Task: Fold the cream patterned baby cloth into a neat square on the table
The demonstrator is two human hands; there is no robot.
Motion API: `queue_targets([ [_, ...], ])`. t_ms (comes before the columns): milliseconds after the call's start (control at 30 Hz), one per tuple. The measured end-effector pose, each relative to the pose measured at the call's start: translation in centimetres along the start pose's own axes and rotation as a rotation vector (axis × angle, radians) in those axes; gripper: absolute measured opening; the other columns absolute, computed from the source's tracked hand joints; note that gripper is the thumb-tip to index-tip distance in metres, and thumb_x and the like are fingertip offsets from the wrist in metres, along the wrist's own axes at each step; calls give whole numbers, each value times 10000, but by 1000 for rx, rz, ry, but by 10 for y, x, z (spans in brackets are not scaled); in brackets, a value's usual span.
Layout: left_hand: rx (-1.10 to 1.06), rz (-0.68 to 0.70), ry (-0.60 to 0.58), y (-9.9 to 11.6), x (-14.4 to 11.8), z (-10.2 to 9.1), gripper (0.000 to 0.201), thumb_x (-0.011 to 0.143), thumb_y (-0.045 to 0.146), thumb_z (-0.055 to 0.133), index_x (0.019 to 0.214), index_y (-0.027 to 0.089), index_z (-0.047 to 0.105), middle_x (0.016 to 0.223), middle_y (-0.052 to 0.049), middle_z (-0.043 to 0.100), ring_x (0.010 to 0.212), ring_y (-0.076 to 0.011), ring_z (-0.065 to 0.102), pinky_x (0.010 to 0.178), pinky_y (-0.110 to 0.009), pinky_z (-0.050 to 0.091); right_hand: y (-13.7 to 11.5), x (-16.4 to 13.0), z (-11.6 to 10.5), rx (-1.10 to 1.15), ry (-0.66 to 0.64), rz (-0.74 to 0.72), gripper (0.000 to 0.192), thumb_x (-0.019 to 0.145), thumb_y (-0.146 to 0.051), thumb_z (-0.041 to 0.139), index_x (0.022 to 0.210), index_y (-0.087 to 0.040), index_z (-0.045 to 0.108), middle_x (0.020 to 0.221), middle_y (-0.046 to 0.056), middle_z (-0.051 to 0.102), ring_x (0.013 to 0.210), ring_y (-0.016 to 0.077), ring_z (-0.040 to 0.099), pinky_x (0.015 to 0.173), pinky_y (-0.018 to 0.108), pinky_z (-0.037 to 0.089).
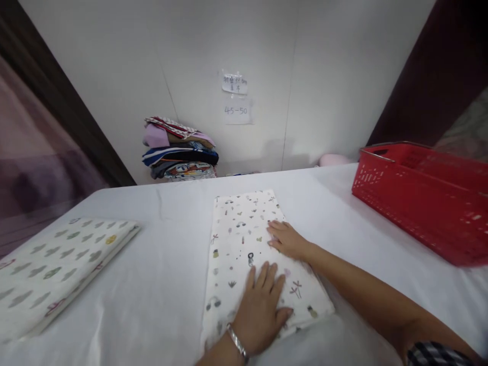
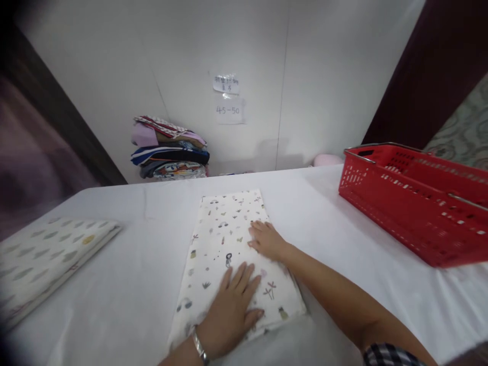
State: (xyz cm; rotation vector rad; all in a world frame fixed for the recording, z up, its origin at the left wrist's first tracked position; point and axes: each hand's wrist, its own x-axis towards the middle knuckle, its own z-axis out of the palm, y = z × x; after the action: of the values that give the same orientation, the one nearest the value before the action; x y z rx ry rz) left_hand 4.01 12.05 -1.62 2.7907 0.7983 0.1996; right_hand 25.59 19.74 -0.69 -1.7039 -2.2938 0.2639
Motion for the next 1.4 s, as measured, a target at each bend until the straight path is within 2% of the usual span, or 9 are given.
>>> queue_targets([
  [167, 21, -1, -43, 2, 4, -5, 611, 873, 563, 259, 1383, 230, 295, 1470, -85, 213, 1353, -285, 134, 1071, -545, 124, -5, -96, -3, 200, 1, 152, 474, 864, -390, 434, 1299, -203, 439, 1429, 85, 302, 1317, 228, 242, 1065, 413, 190],
  [333, 22, -47, -92, 5, 7, -11, 609, 865, 556, 298, 1378, 229, 303, 1473, -70, 211, 1357, -260, 126, 1078, -510, 113, -2, -149, -1, 500, 192, 353, 415, 844, -406, 451, 1200, -217, 547, 1293, 63, 497, 1157, 204, 476, 975, 346, 363],
  [467, -4, -86, -206, 12, 18, -34, 599, 815, 535, 424, 1325, 222, 400, 1446, -80, 285, 1329, -271, 222, 1055, -454, 205, 6, -139, -10, 561, 326, 615, 290, 822, -317, 465, 1011, -176, 634, 970, 52, 669, 860, 165, 622, 731, 263, 478],
  [567, -62, -172, -226, 18, 40, -55, 494, 808, 514, 440, 1206, 236, 532, 1294, -66, 506, 1176, -245, 457, 954, -347, 354, 8, -113, -21, 455, 167, 670, 251, 821, -243, 440, 927, -162, 653, 828, 33, 682, 658, 118, 624, 598, 203, 447],
  [667, -126, -303, -149, 23, 73, -63, 399, 818, 476, 435, 1064, 223, 621, 1106, -46, 633, 999, -213, 571, 828, -280, 420, 6, -93, -23, 316, 82, 659, 205, 789, -230, 489, 813, -153, 678, 813, 52, 683, 701, 131, 620, 626, 200, 418],
  [833, -187, -505, -56, 26, 130, -45, 273, 813, 378, 465, 837, 186, 658, 927, -57, 683, 906, -183, 603, 753, -235, 425, 5, -93, -9, 258, 150, 599, 229, 820, -307, 481, 867, -202, 679, 916, 41, 679, 867, 154, 591, 700, 207, 389],
  [1000, -142, -693, -28, 24, 166, -21, 398, 804, 458, 445, 939, 125, 617, 1022, -151, 644, 946, -249, 597, 741, -295, 444, 17, -101, -2, 352, 162, 479, 221, 818, -251, 460, 875, -221, 671, 871, 1, 681, 785, 125, 586, 671, 190, 380],
  [1167, -56, -808, 9, 22, 179, -10, 414, 729, 410, 532, 1019, 121, 598, 1071, -176, 618, 954, -275, 595, 714, -312, 460, 18, -97, -3, 298, 167, 447, 239, 828, -250, 437, 854, -228, 673, 896, 12, 680, 831, 139, 583, 685, 198, 369],
  [1400, -130, -856, -57, 18, 183, -13, 301, 722, 287, 515, 915, 96, 645, 873, -171, 671, 732, -227, 641, 563, -263, 462, 10, -97, -9, 297, 157, 471, 259, 823, -221, 419, 866, -228, 674, 925, 29, 675, 836, 145, 585, 654, 199, 372],
])
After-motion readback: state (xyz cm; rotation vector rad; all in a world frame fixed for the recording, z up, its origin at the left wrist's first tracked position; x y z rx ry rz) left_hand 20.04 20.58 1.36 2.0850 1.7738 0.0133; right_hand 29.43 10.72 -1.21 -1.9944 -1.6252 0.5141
